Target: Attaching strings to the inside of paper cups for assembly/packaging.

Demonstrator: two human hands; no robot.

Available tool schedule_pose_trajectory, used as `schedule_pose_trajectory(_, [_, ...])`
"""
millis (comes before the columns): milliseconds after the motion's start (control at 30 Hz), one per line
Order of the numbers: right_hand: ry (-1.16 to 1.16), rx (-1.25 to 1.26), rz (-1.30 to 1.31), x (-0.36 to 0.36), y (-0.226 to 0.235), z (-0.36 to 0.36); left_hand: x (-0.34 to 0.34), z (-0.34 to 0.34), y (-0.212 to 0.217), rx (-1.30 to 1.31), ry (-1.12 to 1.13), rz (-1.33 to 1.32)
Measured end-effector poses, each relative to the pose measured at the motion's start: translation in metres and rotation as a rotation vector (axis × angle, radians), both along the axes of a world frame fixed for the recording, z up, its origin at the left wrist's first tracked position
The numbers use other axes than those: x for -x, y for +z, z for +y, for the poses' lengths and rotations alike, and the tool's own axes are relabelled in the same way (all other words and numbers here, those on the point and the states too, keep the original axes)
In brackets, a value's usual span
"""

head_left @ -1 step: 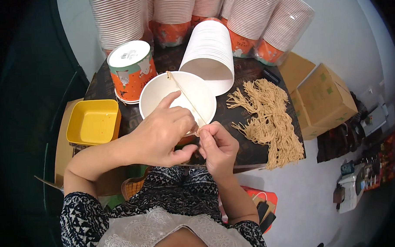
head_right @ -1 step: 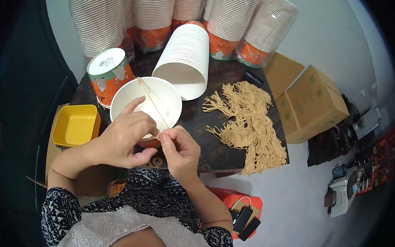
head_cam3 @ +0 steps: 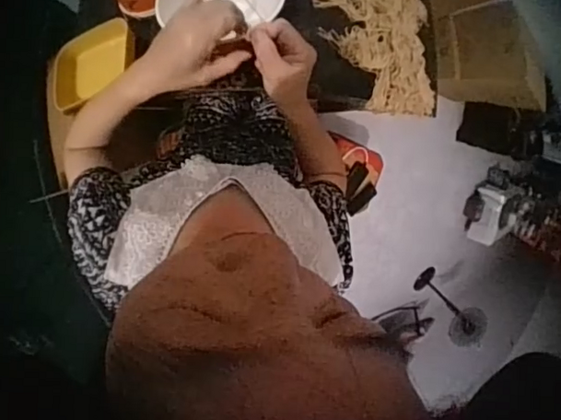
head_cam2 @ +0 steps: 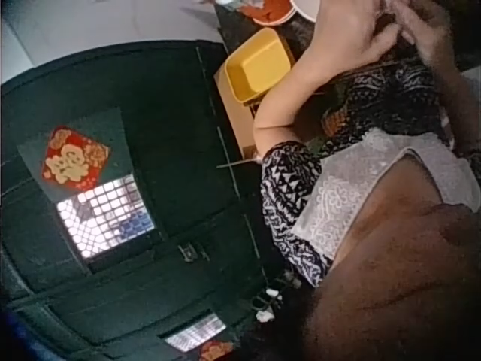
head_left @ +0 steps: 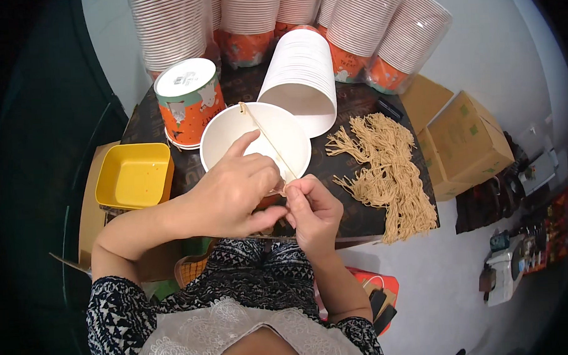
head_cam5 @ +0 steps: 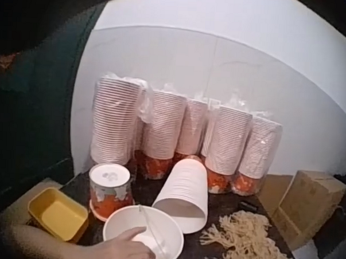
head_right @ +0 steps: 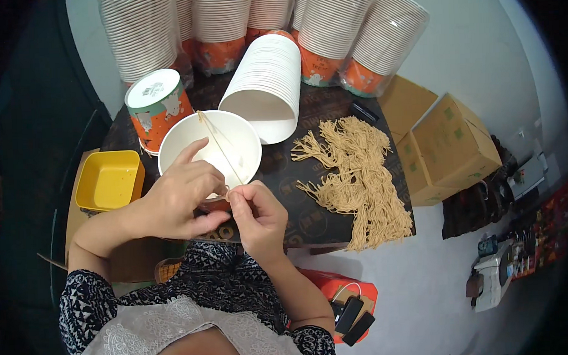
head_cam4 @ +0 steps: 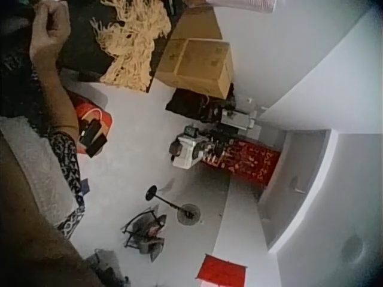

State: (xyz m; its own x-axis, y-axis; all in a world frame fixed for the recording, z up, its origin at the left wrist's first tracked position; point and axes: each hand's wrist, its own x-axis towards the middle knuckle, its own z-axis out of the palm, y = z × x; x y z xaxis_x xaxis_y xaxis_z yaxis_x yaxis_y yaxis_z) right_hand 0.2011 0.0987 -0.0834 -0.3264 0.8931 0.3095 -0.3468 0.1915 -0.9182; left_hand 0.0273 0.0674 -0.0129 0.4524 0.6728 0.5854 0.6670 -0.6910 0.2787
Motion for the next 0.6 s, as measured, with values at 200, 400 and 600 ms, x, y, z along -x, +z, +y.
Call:
schedule_pose_trajectory(200, [-0.240,-0.262,-0.139,-0.005,-0.012,0.013,0.005,-0.004,-0.003,0.003,-0.040,0.042])
schedule_pose_trajectory(400, [-0.436,-0.494,-0.274,-0.008,-0.016,0.027,0.009,-0.014,0.002,-0.054,-0.044,0.108])
schedule_pose_trajectory(600, [-0.460,-0.602,-0.362,-0.008,-0.015,0.019,0.023,-0.023,0.007,-0.035,0.097,0.144])
